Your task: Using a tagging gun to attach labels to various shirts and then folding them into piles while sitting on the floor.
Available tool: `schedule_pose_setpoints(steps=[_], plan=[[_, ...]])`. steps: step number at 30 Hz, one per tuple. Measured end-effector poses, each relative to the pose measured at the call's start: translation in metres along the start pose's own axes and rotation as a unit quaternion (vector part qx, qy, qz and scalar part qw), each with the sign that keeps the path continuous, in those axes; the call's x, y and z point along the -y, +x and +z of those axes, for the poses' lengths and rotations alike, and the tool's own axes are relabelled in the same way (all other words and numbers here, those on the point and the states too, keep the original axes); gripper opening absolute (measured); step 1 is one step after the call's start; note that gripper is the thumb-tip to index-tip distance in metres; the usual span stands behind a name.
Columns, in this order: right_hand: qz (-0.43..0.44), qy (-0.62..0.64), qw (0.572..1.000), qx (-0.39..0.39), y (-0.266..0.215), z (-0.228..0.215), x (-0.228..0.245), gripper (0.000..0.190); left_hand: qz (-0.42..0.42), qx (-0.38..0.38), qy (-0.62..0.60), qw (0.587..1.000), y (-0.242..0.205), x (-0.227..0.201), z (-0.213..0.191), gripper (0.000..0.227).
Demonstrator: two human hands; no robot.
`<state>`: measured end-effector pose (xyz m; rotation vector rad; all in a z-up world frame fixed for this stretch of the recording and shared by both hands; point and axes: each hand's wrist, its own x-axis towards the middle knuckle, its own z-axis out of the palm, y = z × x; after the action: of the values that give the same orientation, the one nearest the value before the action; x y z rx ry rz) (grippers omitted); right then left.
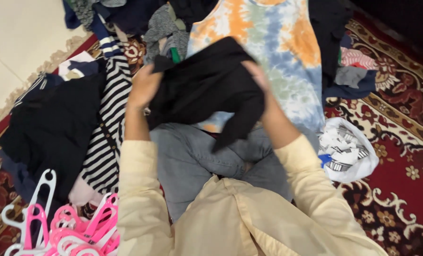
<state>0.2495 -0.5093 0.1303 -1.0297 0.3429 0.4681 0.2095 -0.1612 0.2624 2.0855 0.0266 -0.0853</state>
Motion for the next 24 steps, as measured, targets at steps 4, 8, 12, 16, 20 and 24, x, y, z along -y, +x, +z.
schedule_pose_setpoints(steps=[4,8,12,16,20,24], plan=[[-0.039,-0.081,0.987,-0.131,-0.049,-0.116,0.052,0.065,0.088,0.164,0.044,0.981,0.038,-0.026,0.068,0.057],[-0.073,-0.155,0.951,-0.258,-0.108,-0.198,0.071,0.078,0.106,0.321,0.163,0.927,0.061,-0.031,0.115,0.091],[-0.092,-0.2,0.914,-0.341,-0.159,-0.243,0.062,0.087,0.091,0.381,0.246,0.887,0.042,-0.019,0.18,0.105],[-0.102,-0.21,0.902,-0.363,-0.169,-0.286,0.042,0.075,0.093,0.39,0.324,0.857,0.033,0.023,0.234,0.092],[-0.118,-0.126,0.932,-0.319,-0.159,-0.302,0.031,0.053,0.049,0.392,0.232,0.889,0.012,-0.011,0.217,0.062],[-0.101,-0.192,0.899,-0.381,-0.155,-0.265,0.054,0.086,0.021,0.46,0.077,0.884,-0.025,-0.02,0.222,0.044]])
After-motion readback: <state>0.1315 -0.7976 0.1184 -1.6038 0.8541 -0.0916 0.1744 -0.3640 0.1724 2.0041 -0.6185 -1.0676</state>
